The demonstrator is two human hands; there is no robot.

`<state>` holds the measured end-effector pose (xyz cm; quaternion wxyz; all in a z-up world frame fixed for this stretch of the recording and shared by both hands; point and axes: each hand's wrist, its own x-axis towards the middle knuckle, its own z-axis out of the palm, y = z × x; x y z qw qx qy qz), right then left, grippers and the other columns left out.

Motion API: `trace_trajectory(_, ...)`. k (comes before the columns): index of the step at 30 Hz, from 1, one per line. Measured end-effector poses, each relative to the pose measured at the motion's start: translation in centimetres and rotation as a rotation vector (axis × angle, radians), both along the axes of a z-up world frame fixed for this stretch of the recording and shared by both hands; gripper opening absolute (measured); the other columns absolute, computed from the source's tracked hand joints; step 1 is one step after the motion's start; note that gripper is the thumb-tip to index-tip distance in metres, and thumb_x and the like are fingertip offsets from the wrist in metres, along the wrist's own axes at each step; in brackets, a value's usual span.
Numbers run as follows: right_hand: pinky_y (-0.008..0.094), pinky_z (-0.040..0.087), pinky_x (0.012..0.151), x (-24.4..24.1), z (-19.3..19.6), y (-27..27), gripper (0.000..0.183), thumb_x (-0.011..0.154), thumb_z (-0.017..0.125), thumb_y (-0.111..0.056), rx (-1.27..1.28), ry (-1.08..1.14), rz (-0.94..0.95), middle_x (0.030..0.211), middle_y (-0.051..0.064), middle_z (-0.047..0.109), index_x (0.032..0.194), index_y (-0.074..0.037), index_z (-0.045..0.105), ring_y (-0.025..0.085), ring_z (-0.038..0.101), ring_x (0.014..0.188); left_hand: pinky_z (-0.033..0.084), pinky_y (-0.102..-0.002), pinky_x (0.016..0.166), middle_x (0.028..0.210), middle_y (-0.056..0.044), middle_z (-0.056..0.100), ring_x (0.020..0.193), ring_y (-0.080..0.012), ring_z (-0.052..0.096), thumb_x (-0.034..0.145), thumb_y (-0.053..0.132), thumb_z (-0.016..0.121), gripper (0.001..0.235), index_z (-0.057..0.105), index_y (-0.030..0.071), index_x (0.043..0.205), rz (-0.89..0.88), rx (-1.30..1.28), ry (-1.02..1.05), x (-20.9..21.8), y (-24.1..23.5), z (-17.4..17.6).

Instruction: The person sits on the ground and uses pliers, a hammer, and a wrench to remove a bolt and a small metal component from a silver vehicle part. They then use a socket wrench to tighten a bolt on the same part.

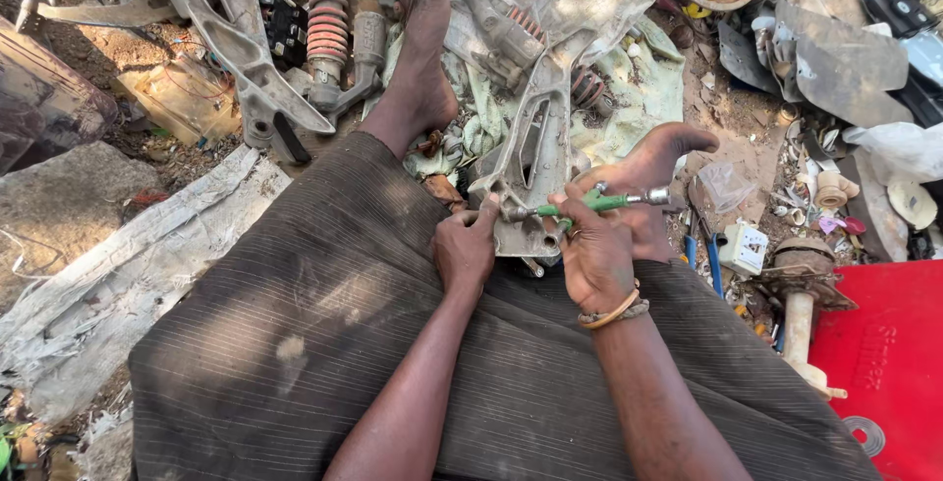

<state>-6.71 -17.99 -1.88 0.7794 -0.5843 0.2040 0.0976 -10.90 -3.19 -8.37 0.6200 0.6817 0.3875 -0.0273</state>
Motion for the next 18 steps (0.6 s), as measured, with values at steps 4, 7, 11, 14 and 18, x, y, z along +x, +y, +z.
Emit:
trace_trajectory(4, 0.036, 0.057, 0.096, 0.2, 1.9, 0.8, 0.091, 0.072, 0.061, 0.014, -0.098, -0.044, 0.169, 0.148, 0.013, 0.05, 0.154, -0.006, 0.026, 0.024, 0.066, 0.12, 0.054, -0.045, 0.073, 0.084, -0.017, 0.078, 0.078, -0.0304, 0.074, 0.086, 0.056, 0.071, 0.052, 0.083, 0.007, 0.093, -0.027, -0.027, 0.037, 0.1, 0.2, 0.1)
trace_trajectory(7, 0.032, 0.055, 0.103, 0.9, 3.5, 0.6, 0.094, 0.069, 0.058, 0.017, -0.239, -0.082, 0.61, 0.155, 0.015, 0.052, 0.157, 0.001, 0.033, 0.021, 0.063, 0.13, 0.054, -0.046, 0.073, 0.083, -0.016, 0.078, 0.077, -0.0303, 0.073, 0.086, 0.057, 0.071, 0.053, 0.084, 0.006, 0.09, -0.043, -0.043, 0.068, 0.0, 0.2, 0.1)
trace_trajectory(11, 0.032, 0.055, 0.089, 5.3, 7.1, 0.2, 0.086, 0.076, 0.065, 0.01, -0.516, -0.082, 1.19, 0.15, 0.01, 0.06, 0.156, -0.006, 0.036, 0.018, 0.063, 0.124, 0.054, -0.047, 0.075, 0.083, -0.017, 0.078, 0.078, -0.0312, 0.073, 0.084, 0.059, 0.071, 0.055, 0.083, 0.005, 0.09, -0.021, -0.082, 0.076, 0.3, 0.2, 0.3)
trace_trajectory(14, 0.032, 0.061, 0.086, 7.0, 8.4, 1.1, 0.081, 0.079, 0.073, -0.005, -0.972, -0.268, 1.43, 0.136, 0.004, 0.074, 0.154, -0.013, 0.046, 0.018, 0.072, 0.1, 0.055, -0.047, 0.08, 0.085, -0.019, 0.078, 0.083, -0.034, 0.075, 0.085, 0.059, 0.069, 0.055, 0.082, 0.006, 0.092, 0.013, -0.042, 0.044, -0.6, -0.3, 0.3)
trace_trajectory(18, 0.032, 0.059, 0.082, 3.6, 8.3, 2.2, 0.054, 0.088, 0.076, -0.026, -1.01, -0.152, 0.971, 0.114, 0.008, 0.075, 0.137, -0.01, 0.059, 0.015, 0.071, 0.095, 0.055, -0.047, 0.081, 0.091, -0.02, 0.077, 0.088, -0.0373, 0.074, 0.085, 0.059, 0.067, 0.053, 0.082, 0.009, 0.099, 0.025, -0.001, 0.0, 0.1, 0.0, 1.7)
